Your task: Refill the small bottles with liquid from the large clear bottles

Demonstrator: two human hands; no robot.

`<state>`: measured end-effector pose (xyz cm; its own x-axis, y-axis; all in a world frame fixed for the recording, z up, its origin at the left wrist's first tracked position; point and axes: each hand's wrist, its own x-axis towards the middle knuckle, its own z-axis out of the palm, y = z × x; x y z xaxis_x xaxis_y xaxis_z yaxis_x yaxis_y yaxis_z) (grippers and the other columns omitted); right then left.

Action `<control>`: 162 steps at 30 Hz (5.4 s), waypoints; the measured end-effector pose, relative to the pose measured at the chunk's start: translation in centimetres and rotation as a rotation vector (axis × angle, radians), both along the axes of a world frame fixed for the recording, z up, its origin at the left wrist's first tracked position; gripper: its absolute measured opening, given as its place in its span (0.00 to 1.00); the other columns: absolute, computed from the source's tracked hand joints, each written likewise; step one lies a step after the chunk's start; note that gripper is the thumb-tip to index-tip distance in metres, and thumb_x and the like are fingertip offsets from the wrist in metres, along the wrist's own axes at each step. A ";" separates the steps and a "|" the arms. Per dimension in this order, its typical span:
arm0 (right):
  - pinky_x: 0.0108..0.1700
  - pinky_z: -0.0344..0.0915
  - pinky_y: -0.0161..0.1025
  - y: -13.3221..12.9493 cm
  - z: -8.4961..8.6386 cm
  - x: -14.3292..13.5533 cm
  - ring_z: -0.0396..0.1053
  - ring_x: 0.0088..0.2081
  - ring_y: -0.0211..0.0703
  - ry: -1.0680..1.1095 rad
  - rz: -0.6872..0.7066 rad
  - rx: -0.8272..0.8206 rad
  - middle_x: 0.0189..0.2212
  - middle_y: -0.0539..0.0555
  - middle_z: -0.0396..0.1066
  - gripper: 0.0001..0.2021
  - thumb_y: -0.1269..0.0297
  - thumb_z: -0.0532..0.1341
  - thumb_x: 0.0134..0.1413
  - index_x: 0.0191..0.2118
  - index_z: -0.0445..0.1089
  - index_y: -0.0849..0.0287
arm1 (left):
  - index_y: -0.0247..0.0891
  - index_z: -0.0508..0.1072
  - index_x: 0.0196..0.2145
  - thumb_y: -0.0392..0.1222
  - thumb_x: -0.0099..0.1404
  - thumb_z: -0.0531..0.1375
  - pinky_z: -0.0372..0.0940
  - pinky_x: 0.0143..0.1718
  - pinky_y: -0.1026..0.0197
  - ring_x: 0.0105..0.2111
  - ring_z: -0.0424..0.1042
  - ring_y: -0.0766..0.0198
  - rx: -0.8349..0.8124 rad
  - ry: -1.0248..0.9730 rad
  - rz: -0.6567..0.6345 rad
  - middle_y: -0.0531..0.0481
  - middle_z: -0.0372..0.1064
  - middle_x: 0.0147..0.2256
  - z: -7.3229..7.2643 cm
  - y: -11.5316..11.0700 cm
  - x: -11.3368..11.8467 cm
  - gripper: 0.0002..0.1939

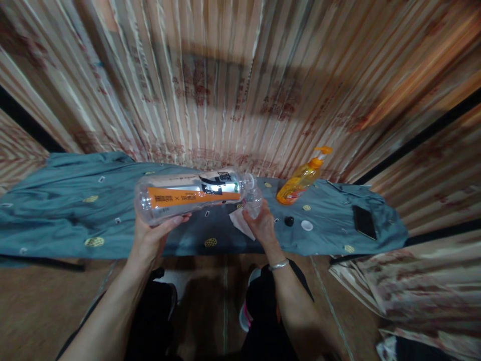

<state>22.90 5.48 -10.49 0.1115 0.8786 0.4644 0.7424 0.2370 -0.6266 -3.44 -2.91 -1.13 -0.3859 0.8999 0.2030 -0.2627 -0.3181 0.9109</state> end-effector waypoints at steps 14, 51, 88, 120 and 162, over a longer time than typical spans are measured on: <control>0.48 0.77 0.50 -0.2 0.4 0.3 0.80 0.47 0.58 0.006 0.052 -0.014 0.47 0.63 0.80 0.27 0.58 0.64 0.54 0.58 0.66 0.62 | 0.47 0.67 0.52 0.39 0.33 0.82 0.79 0.34 0.50 0.31 0.81 0.54 -0.048 -0.142 0.041 0.48 0.80 0.41 0.0 -0.1 0.2 0.49; 0.53 0.76 0.60 0.0 0.7 0.1 0.78 0.50 0.62 0.041 0.126 -0.040 0.48 0.66 0.78 0.28 0.66 0.65 0.53 0.60 0.64 0.59 | 0.49 0.78 0.53 0.31 0.31 0.78 0.79 0.35 0.62 0.31 0.80 0.62 -0.152 -0.232 0.022 0.54 0.83 0.35 1.8 -0.8 0.4 0.47; 0.48 0.76 0.48 -0.7 1.5 0.4 0.80 0.48 0.58 0.036 0.050 -0.129 0.48 0.61 0.81 0.30 0.63 0.67 0.52 0.61 0.64 0.58 | 0.49 0.74 0.48 0.31 0.32 0.79 0.79 0.41 0.54 0.39 0.80 0.57 -0.185 -0.217 -0.048 0.57 0.81 0.40 2.5 -0.5 -0.1 0.43; 0.49 0.77 0.50 -0.3 0.9 0.3 0.81 0.48 0.60 0.050 0.022 -0.088 0.47 0.63 0.81 0.29 0.60 0.69 0.55 0.61 0.64 0.60 | 0.49 0.77 0.52 0.33 0.36 0.79 0.78 0.41 0.53 0.38 0.80 0.55 -0.149 -0.195 -0.058 0.53 0.82 0.40 1.7 0.2 -0.1 0.42; 0.46 0.76 0.47 -0.1 0.3 0.2 0.81 0.46 0.60 0.028 0.013 -0.042 0.45 0.63 0.81 0.29 0.60 0.68 0.55 0.60 0.64 0.61 | 0.49 0.68 0.54 0.33 0.39 0.80 0.75 0.49 0.43 0.44 0.80 0.54 -0.117 -0.197 -0.110 0.54 0.81 0.46 0.7 0.6 -1.1 0.46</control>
